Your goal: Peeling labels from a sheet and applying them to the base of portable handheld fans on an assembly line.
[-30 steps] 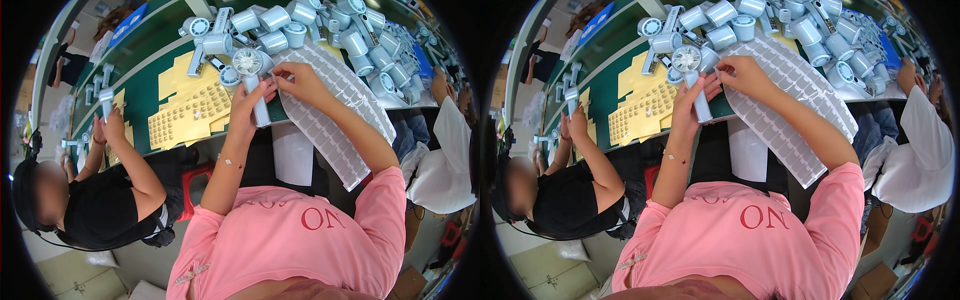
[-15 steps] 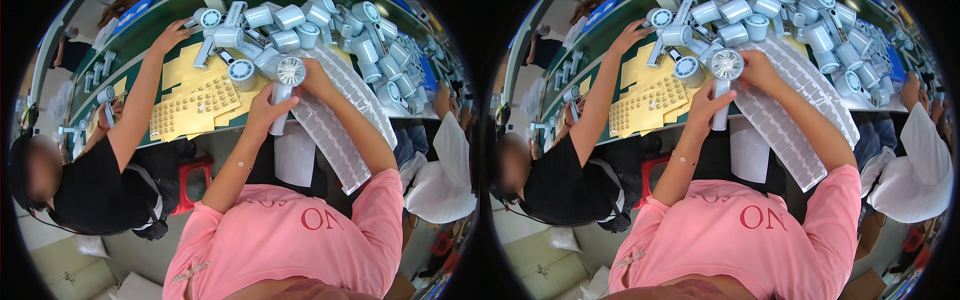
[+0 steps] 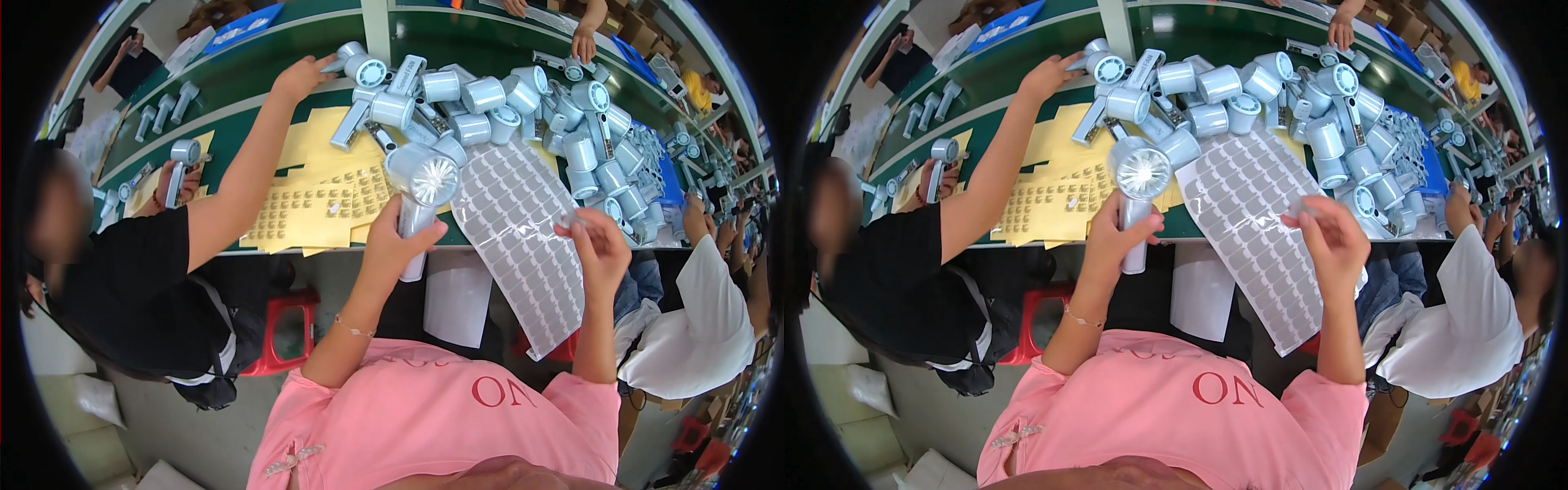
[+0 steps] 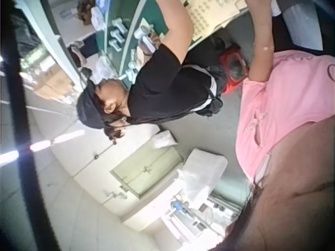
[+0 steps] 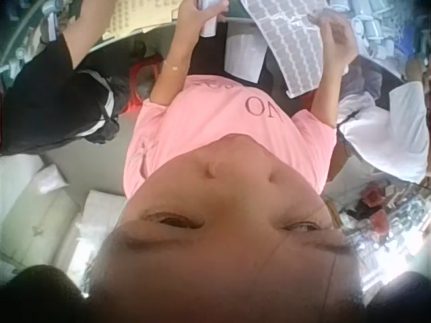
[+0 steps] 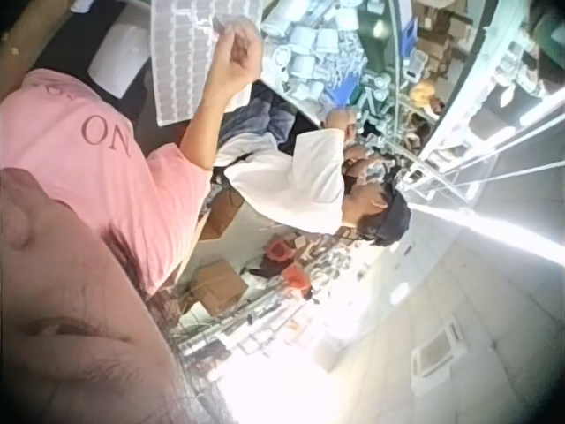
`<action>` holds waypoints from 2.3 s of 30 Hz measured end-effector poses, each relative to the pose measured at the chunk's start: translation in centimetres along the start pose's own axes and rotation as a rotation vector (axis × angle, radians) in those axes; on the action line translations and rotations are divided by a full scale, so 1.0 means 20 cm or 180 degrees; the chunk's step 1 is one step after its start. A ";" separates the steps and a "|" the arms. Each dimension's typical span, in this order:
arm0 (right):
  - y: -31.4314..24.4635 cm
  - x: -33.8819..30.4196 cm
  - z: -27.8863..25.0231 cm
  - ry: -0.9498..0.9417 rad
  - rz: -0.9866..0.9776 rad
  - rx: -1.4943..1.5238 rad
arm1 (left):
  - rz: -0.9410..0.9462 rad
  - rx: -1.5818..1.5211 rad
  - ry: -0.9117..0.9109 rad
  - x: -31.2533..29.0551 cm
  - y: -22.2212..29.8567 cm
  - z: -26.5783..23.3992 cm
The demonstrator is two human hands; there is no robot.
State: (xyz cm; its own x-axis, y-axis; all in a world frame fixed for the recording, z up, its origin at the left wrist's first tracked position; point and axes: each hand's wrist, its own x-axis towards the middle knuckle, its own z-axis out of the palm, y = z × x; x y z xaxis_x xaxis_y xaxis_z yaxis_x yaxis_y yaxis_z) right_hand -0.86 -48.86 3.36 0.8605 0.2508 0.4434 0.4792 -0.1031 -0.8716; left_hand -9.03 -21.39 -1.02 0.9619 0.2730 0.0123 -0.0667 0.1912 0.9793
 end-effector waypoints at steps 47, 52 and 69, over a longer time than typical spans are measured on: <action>-0.27 -0.40 0.69 -0.1243 0.0091 0.1269 | -0.0904 -0.3403 -0.0341 -0.19 0.03 -0.16; -0.37 -0.39 0.74 -0.0999 0.0938 0.1434 | -0.0977 -0.3208 0.0285 -0.20 0.05 -0.07; -0.34 -0.37 0.82 -0.0474 0.0101 0.1064 | -0.0859 -0.3046 0.0396 -0.22 0.06 -0.01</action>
State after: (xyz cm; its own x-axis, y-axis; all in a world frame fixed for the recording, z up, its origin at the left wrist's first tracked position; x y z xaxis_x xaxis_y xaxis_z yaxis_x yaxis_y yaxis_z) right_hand -13.27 -34.30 2.65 0.8277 0.3924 0.4011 0.3484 0.2009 -0.9155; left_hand -13.42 -22.22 0.05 0.9454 0.1950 -0.2612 -0.0882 0.9245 0.3709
